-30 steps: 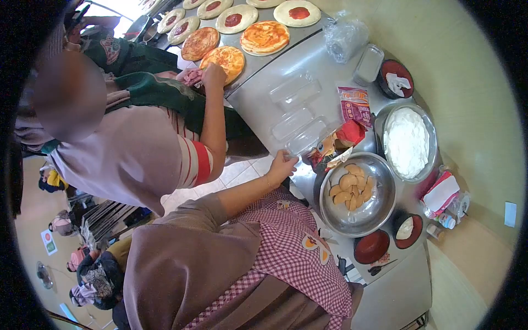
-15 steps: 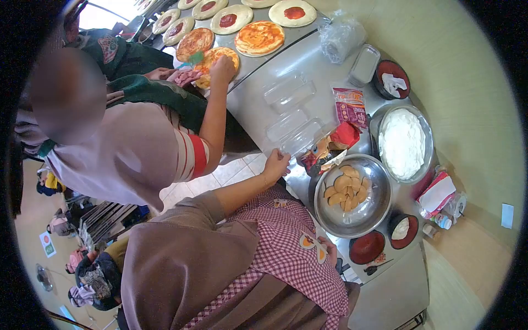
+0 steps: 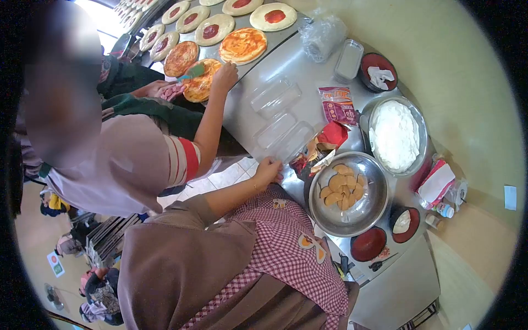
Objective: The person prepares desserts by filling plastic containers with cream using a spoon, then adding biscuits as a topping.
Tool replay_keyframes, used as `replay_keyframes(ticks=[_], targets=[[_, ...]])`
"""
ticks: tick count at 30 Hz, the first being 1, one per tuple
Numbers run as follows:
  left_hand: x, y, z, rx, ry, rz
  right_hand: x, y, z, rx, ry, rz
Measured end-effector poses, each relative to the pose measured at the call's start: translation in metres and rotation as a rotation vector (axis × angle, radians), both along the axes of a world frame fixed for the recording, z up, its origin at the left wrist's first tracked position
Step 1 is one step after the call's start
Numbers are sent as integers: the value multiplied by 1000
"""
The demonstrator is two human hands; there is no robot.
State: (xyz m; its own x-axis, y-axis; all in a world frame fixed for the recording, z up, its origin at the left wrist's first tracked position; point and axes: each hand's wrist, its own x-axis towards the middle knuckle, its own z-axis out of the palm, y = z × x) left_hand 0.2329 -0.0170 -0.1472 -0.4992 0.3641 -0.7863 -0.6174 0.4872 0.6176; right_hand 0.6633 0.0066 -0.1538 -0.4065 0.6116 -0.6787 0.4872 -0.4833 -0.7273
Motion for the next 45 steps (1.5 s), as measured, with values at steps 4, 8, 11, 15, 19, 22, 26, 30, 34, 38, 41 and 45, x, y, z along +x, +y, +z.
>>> replay_keyframes(ticks=[4, 8, 11, 15, 19, 22, 26, 30, 34, 38, 41, 45], targets=[[-2, -1, 6, 17, -73, 13, 3, 1, 0, -1, -18, 14], [-2, -1, 11, 34, -131, 76, 10, 1, 3, -6, -41, 35], [1, 0, 18, 88, -190, 228, 14, 6, 5, -6, -55, 64], [5, 0, 21, 57, -138, 306, 18, 17, 7, -7, -72, 124], [5, -8, 28, 163, -167, 283, 17, 35, 6, -3, -81, 201], [6, -15, 34, 231, -210, 273, 18, 46, 8, -3, -91, 260], [9, -23, 32, 267, -208, 287, 17, 63, 9, 4, -101, 342], [15, -28, 38, 283, -227, 354, 15, 80, 11, 15, -112, 415], [21, -36, 25, 370, -220, 420, 14, 92, 17, 25, -127, 477], [22, -45, 35, 428, -203, 415, 13, 102, 22, 32, -143, 534], [18, -58, 51, 449, -232, 372, 15, 108, 29, 41, -162, 565], [11, -77, 73, 591, -206, 270, 20, 116, 42, 47, -197, 600]])
